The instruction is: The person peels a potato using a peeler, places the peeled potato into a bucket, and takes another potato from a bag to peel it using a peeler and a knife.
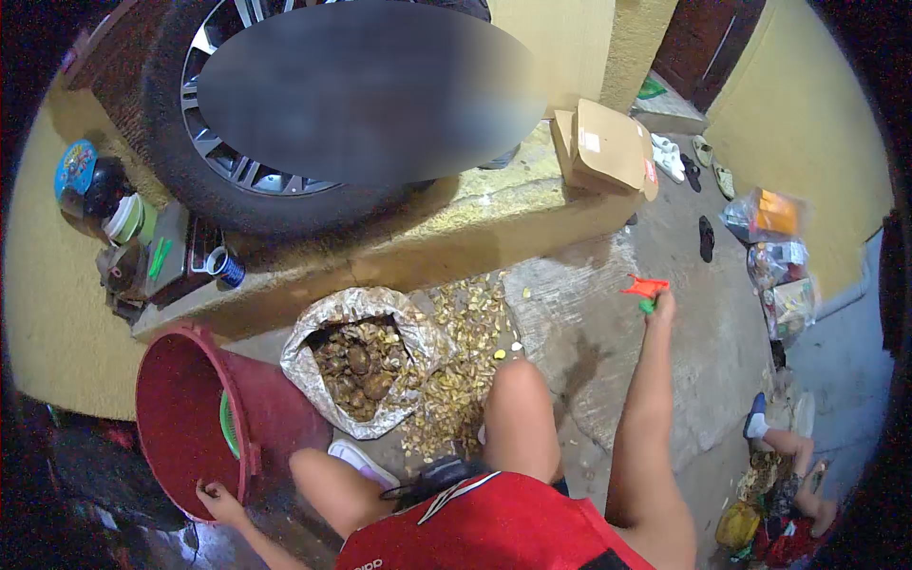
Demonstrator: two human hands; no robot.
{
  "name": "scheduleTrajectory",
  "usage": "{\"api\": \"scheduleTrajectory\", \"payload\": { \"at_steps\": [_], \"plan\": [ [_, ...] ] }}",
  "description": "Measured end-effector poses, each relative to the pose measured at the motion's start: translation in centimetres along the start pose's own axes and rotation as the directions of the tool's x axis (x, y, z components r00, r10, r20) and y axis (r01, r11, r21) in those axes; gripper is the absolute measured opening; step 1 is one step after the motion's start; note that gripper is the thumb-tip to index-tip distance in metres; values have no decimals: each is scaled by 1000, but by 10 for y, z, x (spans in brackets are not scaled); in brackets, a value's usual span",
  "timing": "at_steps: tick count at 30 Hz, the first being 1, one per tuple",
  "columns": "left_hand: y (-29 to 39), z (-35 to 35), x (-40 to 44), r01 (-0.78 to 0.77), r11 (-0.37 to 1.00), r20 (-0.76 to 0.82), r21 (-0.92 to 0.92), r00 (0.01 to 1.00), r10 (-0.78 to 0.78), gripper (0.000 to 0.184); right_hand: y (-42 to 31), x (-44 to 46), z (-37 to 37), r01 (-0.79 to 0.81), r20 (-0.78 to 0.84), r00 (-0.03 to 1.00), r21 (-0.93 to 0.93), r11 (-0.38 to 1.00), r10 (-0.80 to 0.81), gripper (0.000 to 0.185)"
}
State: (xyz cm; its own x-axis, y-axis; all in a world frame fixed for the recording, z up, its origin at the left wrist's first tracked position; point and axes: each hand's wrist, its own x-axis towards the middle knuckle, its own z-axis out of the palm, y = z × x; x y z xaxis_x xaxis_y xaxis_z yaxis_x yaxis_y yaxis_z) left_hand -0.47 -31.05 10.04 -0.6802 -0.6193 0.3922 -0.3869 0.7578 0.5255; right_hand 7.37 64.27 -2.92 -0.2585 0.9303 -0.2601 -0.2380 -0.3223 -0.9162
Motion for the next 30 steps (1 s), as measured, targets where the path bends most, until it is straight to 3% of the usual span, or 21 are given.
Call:
{"api": "scheduleTrajectory", "payload": {
  "at_steps": [5,8,11,13,14,17,20,23,26,29,30],
  "plan": [
    [-35,8,10,-13,1000,-5,23,1000,13,34,-25,4,103,87,-37,996,48,995,-85,27],
    [-30,10,10,-53,998,-30,15,998,53,32,-14,42,129,-166,-90,979,165,972,183,27],
    [-41,14,14,-52,994,-51,93,997,56,33,4,84,141,-316,-208,887,381,869,413,19],
    [-25,9,11,-24,991,-54,130,998,32,33,1,77,155,-244,-206,945,76,967,255,18],
    [-16,6,10,70,989,-5,128,998,-69,32,-3,70,164,-194,-184,967,-81,978,177,19],
    [-21,5,10,14,985,7,174,1000,-16,32,-27,58,188,-142,-159,975,89,986,155,19],
    [-54,13,17,-10,987,-35,160,999,16,32,-23,97,195,-140,-286,936,238,961,208,15],
    [-49,11,16,-60,985,-53,163,996,70,32,0,152,199,-166,-118,980,-34,986,161,21],
    [-69,17,23,-93,922,-157,377,974,163,33,-8,141,224,-115,-160,984,-275,955,73,25],
    [-75,13,24,0,974,-28,225,1000,7,34,2,161,246,-121,-383,923,-190,974,40,26],
    [-72,11,22,8,975,-17,222,1000,-4,34,5,171,249,-110,-348,937,-203,973,33,26]
  ]
}}
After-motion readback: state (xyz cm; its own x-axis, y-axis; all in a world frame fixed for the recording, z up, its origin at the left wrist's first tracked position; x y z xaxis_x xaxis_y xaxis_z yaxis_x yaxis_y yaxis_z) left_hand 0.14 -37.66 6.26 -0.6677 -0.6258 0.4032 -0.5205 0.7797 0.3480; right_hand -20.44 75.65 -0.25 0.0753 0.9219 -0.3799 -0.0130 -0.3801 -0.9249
